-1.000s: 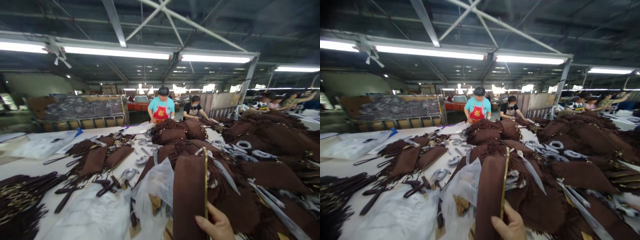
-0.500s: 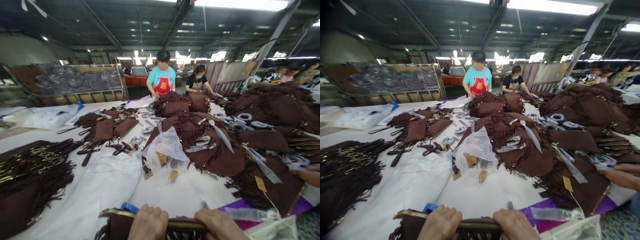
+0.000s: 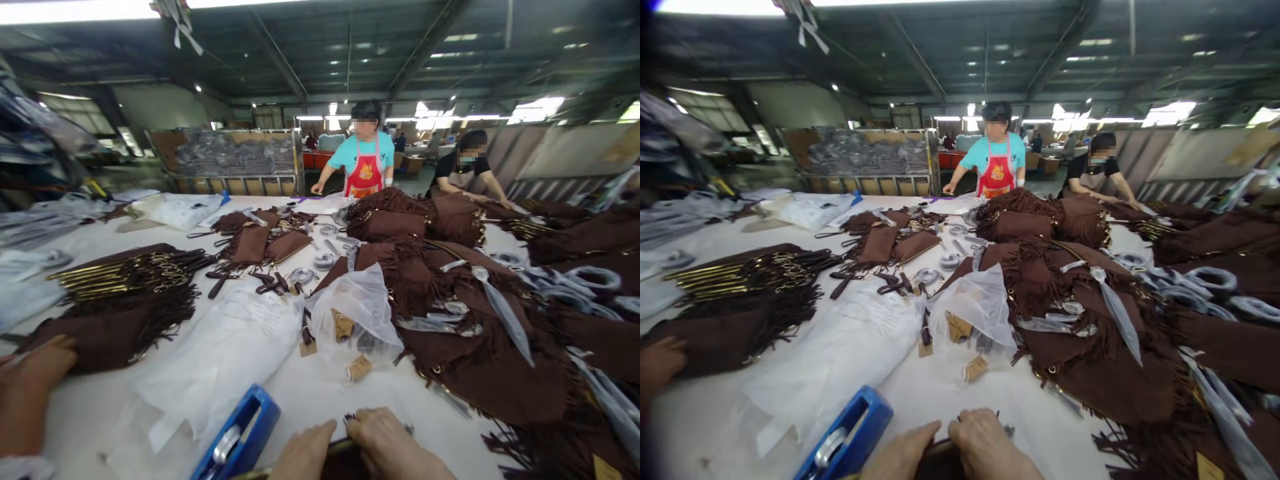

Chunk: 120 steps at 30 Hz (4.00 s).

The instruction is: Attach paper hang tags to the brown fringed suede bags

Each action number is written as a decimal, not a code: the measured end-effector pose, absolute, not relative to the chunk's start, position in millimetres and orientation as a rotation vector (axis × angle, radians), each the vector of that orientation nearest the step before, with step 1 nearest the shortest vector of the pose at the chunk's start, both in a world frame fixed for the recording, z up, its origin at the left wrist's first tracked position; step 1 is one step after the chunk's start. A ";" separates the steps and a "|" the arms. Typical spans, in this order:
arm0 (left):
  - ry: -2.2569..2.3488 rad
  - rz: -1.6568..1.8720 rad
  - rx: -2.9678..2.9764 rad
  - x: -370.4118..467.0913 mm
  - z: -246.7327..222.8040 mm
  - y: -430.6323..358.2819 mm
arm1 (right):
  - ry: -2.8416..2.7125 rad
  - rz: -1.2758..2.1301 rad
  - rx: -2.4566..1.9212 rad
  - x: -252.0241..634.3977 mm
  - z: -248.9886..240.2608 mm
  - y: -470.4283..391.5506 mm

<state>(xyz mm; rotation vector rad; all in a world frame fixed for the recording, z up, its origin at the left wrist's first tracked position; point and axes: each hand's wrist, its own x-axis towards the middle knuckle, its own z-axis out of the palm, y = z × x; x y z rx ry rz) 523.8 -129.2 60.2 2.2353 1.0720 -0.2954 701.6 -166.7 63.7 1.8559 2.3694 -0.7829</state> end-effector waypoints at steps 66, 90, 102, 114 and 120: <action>1.102 0.613 0.852 662.5 47.1 -93.9 | 3.684 0.308 1.633 787.8 -1.7 -148.5; 1.431 -0.088 1.750 635.8 -21.4 -122.3 | 1.361 -1.817 3.492 825.8 6.8 -186.1; 1.368 0.168 1.522 631.0 -1.3 -128.3 | 2.664 -1.312 2.734 765.8 -14.6 -168.7; 1.429 0.149 1.478 623.6 8.2 -116.2 | 1.607 -1.800 3.145 757.0 -48.8 -215.5; 1.336 -0.031 1.736 629.9 15.8 -115.5 | 1.795 -1.198 3.201 746.3 -67.6 -204.6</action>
